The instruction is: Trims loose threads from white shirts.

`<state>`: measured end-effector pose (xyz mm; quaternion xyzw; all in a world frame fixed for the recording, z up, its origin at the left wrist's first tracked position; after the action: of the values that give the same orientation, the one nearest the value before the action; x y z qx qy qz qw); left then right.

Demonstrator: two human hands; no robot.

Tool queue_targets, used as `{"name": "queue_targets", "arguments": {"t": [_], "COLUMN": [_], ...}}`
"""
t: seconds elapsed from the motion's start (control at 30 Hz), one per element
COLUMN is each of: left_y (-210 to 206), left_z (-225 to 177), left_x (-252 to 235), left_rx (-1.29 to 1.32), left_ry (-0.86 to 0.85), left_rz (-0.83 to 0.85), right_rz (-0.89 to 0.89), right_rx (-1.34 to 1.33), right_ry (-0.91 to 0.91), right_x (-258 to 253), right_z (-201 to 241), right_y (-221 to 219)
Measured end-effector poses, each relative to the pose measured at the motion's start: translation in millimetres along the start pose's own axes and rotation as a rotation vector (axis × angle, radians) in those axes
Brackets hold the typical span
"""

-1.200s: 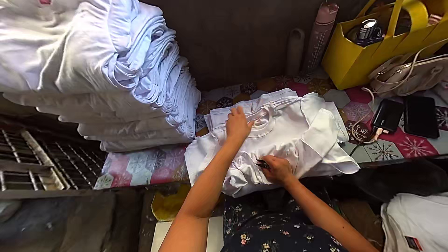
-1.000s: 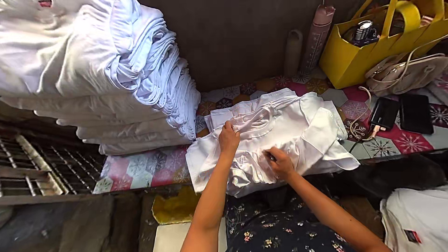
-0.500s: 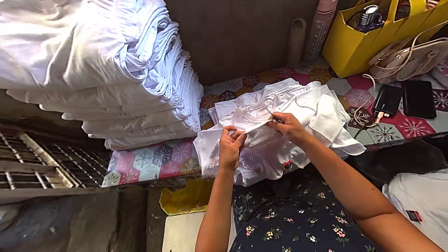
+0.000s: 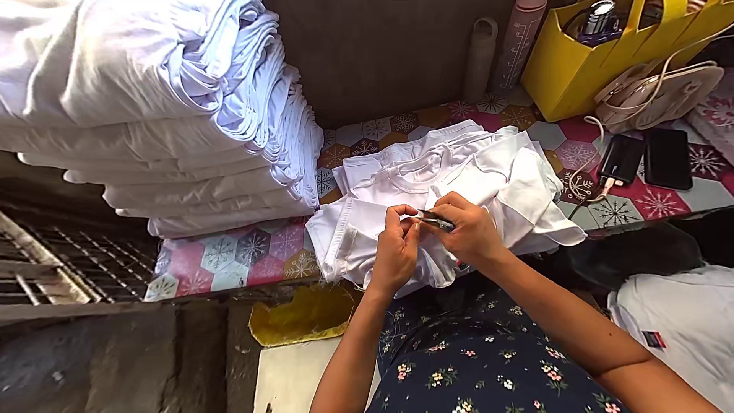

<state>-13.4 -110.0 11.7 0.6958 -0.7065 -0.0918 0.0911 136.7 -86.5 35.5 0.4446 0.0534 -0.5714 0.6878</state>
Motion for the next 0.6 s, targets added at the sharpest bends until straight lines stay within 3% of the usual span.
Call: {"name": "queue_targets", "arguments": {"t": [0.1, 0.23, 0.3, 0.37, 0.5, 0.6], "left_y": [-4.6, -1.8, -1.0, -1.9, -7.5, -12.7], "left_z": [4.5, 8.8, 9.2, 10.7, 13.3, 15.0], "left_x": [2.4, 5.7, 6.2, 6.8, 6.9, 7.6], "left_rx": [0.014, 0.074, 0.101, 0.118, 0.183, 0.202], "left_ry": [0.005, 0.011, 0.005, -0.018, -0.052, -0.038], "left_rz": [-0.018, -0.085, -0.108, -0.131, -0.178, -0.233], "right_rz": [0.043, 0.185, 0.197, 0.188, 0.084, 0.09], "right_rx": [-0.018, -0.445, -0.515, -0.395, -0.033, -0.001], "right_ry": [-0.049, -0.394, -0.443, -0.373, -0.039, -0.021], "right_x": [3.2, 8.0, 9.3, 7.9, 6.7, 7.0], "right_z": [-5.5, -24.6, -24.3, -17.9, -2.1, -0.3], "right_y": [-6.7, -12.1, -12.8, -9.4, -7.0, -9.1]}}
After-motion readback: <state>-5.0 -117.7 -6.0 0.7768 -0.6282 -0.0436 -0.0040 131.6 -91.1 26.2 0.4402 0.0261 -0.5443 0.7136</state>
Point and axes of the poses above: each hand's wrist, its own x-axis away from the middle knuckle, its own y-axis out of the back of the hand, z = x × y, the point moved 5 cm from there along -x, towards the middle knuckle, and after that the axes turned 9 degrees about y, right-handed, at the moved point
